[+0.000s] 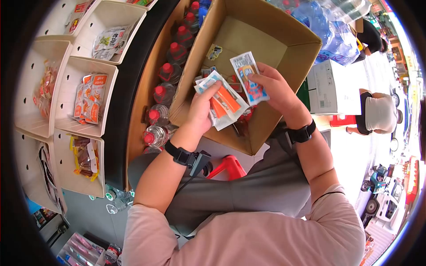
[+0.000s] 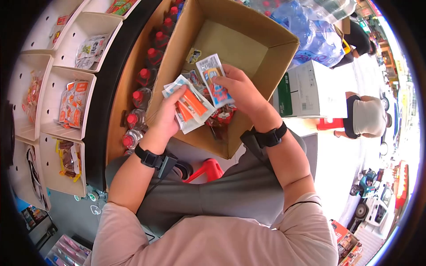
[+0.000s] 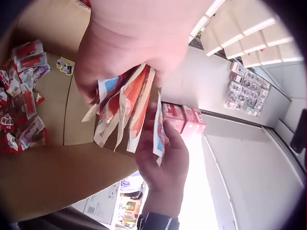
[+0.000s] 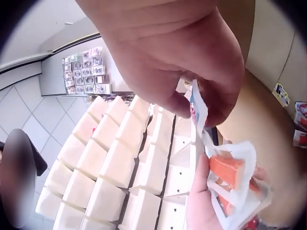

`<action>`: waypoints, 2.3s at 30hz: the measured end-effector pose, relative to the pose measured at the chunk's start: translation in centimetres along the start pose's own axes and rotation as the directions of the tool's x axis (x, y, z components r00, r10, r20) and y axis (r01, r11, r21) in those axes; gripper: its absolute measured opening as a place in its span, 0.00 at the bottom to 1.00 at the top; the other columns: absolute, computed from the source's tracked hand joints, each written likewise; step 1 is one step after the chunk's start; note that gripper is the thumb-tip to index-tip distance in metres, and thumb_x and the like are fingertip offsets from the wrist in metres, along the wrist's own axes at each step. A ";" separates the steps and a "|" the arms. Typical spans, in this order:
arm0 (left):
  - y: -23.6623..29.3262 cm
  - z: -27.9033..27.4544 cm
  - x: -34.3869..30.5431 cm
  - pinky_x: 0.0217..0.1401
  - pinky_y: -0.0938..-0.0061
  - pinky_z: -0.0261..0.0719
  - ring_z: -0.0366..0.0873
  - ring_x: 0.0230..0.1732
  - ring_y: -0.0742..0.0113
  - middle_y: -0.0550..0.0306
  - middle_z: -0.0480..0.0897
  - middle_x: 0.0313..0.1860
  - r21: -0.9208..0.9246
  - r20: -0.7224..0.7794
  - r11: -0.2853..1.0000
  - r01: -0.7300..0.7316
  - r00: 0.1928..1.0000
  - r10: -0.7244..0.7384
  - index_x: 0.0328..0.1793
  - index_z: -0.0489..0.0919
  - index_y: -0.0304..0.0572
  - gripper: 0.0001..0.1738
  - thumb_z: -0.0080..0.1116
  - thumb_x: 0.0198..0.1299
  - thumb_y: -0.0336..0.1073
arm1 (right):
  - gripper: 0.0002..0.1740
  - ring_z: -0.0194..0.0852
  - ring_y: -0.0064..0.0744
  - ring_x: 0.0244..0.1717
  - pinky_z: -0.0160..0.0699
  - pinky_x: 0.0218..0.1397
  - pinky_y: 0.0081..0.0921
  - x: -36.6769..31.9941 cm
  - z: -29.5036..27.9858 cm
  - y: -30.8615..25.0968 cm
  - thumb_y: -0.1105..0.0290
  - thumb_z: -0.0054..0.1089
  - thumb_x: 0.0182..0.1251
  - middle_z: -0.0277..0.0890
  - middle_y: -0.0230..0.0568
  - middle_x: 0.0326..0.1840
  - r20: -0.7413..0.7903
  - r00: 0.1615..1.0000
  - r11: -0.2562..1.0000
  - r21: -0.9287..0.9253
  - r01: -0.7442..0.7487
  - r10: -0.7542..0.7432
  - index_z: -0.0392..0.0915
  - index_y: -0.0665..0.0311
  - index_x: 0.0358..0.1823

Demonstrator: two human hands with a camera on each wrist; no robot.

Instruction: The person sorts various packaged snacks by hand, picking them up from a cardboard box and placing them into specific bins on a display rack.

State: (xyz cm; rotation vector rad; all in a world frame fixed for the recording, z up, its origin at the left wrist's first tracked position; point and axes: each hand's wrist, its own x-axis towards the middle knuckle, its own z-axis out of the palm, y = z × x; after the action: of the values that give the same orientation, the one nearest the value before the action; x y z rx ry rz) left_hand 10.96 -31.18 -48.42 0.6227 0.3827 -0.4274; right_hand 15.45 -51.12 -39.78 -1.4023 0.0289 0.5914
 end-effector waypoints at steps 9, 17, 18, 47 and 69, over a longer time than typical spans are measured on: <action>-1.1 0.1 1.1 0.59 0.63 0.85 0.83 0.56 0.63 0.56 0.82 0.59 -0.032 0.009 0.999 -0.011 1.000 0.011 0.64 0.76 0.48 0.21 0.62 0.73 0.49 | 0.30 0.66 0.44 0.75 0.64 0.77 0.35 -0.3 2.3 3.5 0.69 0.53 0.76 0.64 0.56 0.77 0.304 0.930 0.688 -0.632 0.358 -0.204 0.63 0.73 0.77; 2.2 -1.7 1.2 0.53 0.58 0.87 0.86 0.51 0.57 0.52 0.86 0.48 -0.014 -0.166 0.986 -0.163 0.973 0.159 0.58 0.78 0.36 0.17 0.64 0.65 0.31 | 0.21 0.84 0.38 0.55 0.84 0.53 0.32 8.2 -5.2 6.8 0.79 0.51 0.69 0.78 0.52 0.61 -0.219 0.967 0.950 -0.306 0.059 -0.130 0.66 0.70 0.63; 2.6 -1.9 1.0 0.55 0.57 0.86 0.86 0.53 0.57 0.52 0.86 0.49 0.039 -0.202 0.979 -0.200 0.958 0.204 0.59 0.78 0.36 0.17 0.64 0.65 0.31 | 0.24 0.85 0.39 0.53 0.85 0.52 0.32 10.4 -7.0 8.9 0.77 0.53 0.67 0.80 0.52 0.55 -0.271 0.961 0.940 -0.338 -0.037 -0.060 0.67 0.70 0.65; 2.9 -6.2 0.3 0.54 0.64 0.85 0.85 0.54 0.60 0.50 0.84 0.54 0.175 -0.341 0.979 -0.104 0.927 0.159 0.65 0.75 0.37 0.24 0.63 0.63 0.25 | 0.26 0.81 0.45 0.39 0.82 0.50 0.45 22.4 -13.2 29.3 0.54 0.67 0.65 0.80 0.41 0.34 -0.249 0.946 0.615 -0.720 -0.323 0.205 0.78 0.60 0.59; 3.1 -6.0 -0.1 0.51 0.68 0.85 0.86 0.50 0.64 0.53 0.85 0.50 0.157 -0.439 0.987 -0.037 0.893 0.104 0.61 0.77 0.36 0.22 0.65 0.60 0.24 | 0.25 0.78 0.49 0.60 0.72 0.64 0.47 29.9 -5.3 31.8 0.63 0.70 0.57 0.79 0.49 0.56 0.028 0.872 -0.220 -0.971 -0.092 -0.489 0.76 0.62 0.56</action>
State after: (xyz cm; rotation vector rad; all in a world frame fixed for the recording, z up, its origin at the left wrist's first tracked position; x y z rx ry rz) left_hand 11.14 -25.12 -51.40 0.8781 0.7704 -0.2384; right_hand 29.94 -43.40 -80.60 -3.1142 -0.5218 -0.2297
